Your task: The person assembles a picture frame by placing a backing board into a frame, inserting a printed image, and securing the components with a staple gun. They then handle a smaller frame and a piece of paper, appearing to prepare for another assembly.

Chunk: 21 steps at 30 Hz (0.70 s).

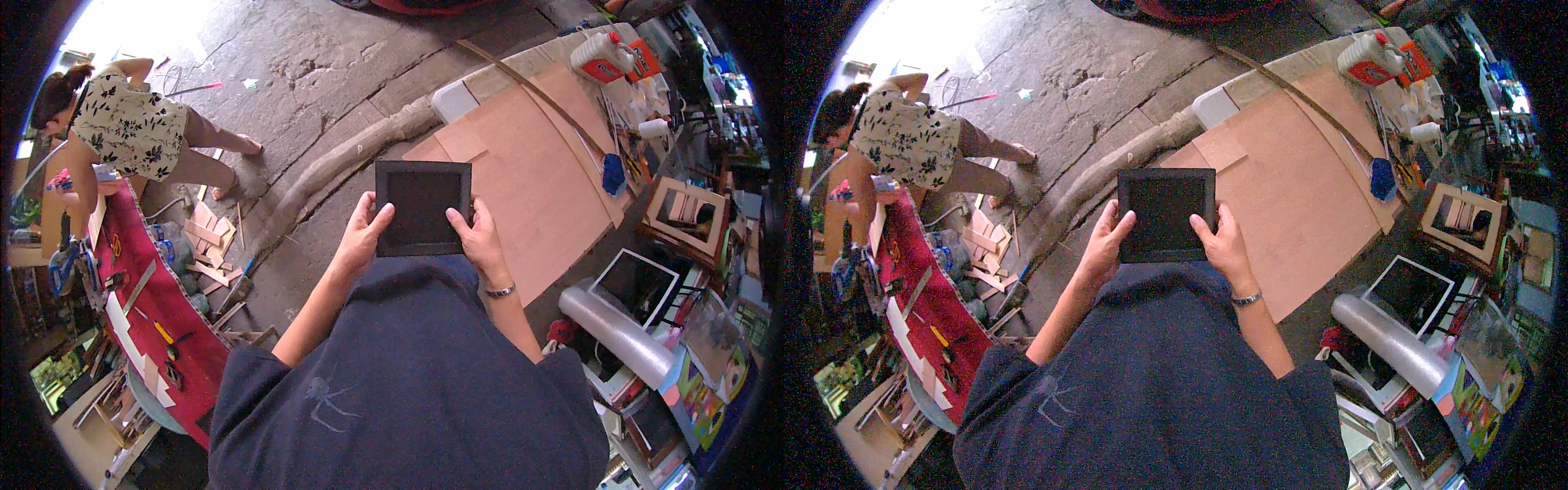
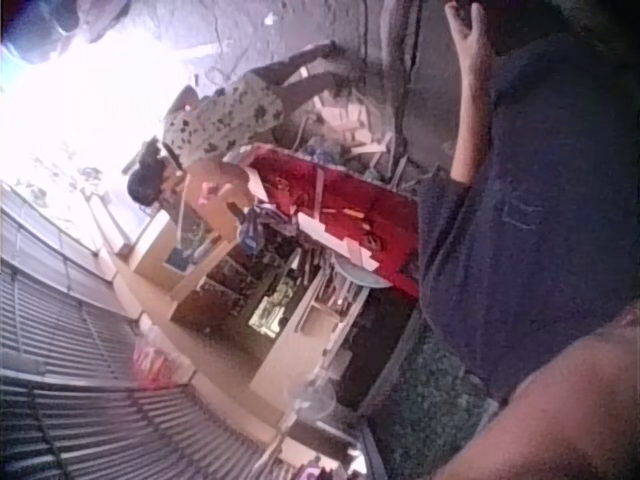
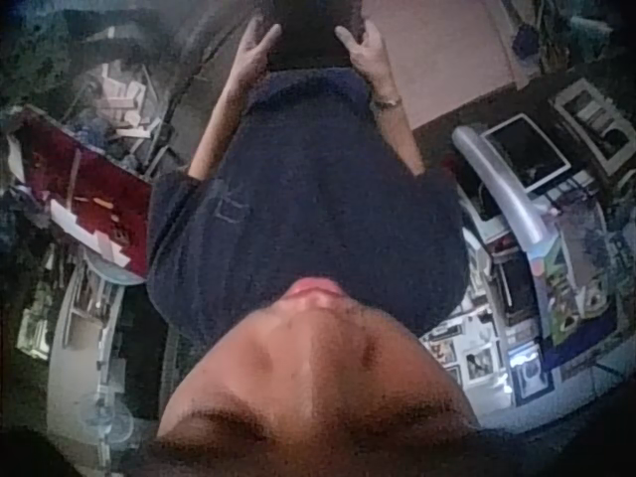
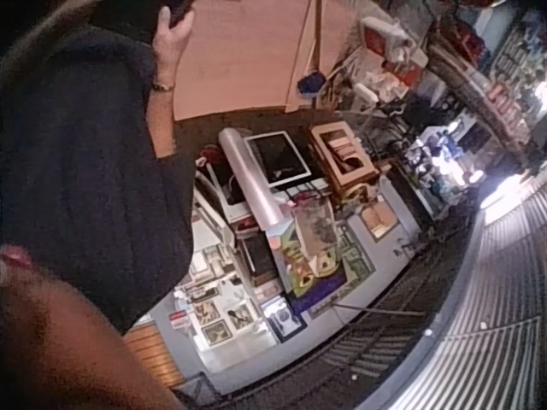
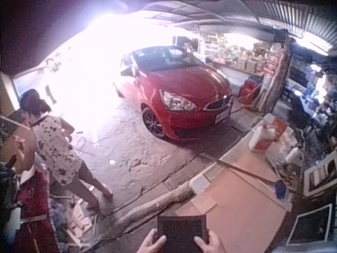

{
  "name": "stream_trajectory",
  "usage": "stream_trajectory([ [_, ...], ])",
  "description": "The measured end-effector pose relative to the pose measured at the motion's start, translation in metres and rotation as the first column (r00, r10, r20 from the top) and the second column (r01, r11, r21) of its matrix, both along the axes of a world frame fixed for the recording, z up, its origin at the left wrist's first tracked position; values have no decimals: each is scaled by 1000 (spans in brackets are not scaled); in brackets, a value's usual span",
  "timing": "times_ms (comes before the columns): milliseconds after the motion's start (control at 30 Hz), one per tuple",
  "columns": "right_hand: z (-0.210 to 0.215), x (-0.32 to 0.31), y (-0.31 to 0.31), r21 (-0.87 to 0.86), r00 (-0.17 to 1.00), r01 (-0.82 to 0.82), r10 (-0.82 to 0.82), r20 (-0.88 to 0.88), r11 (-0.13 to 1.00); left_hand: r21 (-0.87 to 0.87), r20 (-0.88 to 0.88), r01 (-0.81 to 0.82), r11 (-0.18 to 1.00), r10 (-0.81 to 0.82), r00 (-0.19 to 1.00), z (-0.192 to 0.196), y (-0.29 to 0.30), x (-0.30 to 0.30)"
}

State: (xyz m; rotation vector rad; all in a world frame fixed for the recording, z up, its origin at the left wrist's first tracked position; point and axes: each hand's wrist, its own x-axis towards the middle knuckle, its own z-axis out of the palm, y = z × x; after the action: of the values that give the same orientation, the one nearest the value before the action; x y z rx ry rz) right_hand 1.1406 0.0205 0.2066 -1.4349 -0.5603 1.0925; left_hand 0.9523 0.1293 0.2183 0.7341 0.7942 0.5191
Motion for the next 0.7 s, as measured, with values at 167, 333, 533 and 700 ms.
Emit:
stream_trajectory([
  [167, -3, -1, -5, -33, 999, 27, -28, -21, 999, -145, 126, -74, 987, 92, 988, -18, -10, 0],
  [333, 7, 1, -1, 26, 998, 64, -64, 6, 998, -190, 177, -103, 976, 137, 975, -11, -10, 6],
  [533, 15, 7, 2, 46, 989, 70, -75, 130, 997, -214, 211, -89, 973, 135, 968, -3, -7, 11],
  [700, 60, 18, 15, 165, 539, 13, -146, 830, 986, -158, 226, -74, 985, 109, 968, -6, -6, 8],
])
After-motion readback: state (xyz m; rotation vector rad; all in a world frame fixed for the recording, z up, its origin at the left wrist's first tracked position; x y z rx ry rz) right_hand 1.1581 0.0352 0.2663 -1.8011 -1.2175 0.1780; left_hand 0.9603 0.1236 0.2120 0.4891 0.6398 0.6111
